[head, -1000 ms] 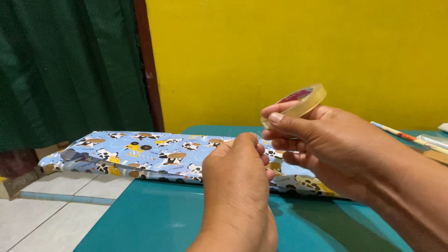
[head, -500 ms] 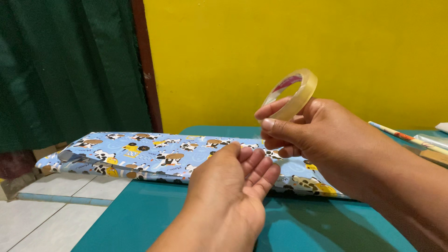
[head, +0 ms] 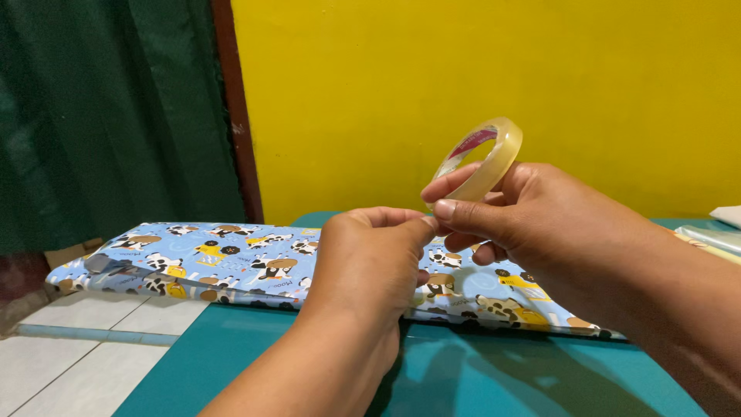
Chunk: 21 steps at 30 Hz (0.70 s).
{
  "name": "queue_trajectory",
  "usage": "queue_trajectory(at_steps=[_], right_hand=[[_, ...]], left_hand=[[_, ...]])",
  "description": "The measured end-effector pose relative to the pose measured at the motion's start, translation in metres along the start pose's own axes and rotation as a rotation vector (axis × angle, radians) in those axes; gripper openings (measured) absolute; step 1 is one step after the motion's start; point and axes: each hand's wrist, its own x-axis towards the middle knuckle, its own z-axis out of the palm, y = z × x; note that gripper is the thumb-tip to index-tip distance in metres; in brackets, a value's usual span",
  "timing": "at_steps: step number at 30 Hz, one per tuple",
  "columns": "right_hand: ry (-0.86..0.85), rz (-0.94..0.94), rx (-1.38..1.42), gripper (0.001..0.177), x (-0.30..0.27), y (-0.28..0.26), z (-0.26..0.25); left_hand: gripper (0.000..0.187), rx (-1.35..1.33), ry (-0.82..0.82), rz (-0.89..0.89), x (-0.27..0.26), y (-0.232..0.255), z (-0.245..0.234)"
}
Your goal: The person wraps a long rectangular object with blue cow-patterned wrapping paper. They fold the paper edges, use scissors to trim excess, and secure the folds with clear tape. The process includes cutting the paper, folding corners, and taping the seams.
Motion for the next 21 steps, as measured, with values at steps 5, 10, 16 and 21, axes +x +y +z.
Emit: queue_trajectory(at_steps=[5, 10, 16, 21], right_hand=[[0.032, 0.152, 0.117, 0.045, 0.0, 0.0, -0.007], [0.026, 0.211, 0.257, 0.052, 0.001, 0.015, -0.019], [-0.072, 0.166, 0.305, 0.052, 0.006, 0.032, -0.027], [0.105, 0.423, 0.151, 0.055, 0.005, 0.037, -0.029]], left_hand=[[0.019, -0.024, -0.017, -0.018, 0.002, -0.003, 0.007], [0.019, -0.031, -0.056, -0.011, -0.001, -0.006, 0.012], [0.02, -0.071, -0.164, 0.068, -0.007, -0.011, 0.021], [0.02, -0.243, -0.329, 0.067, -0.004, -0.015, 0.024]])
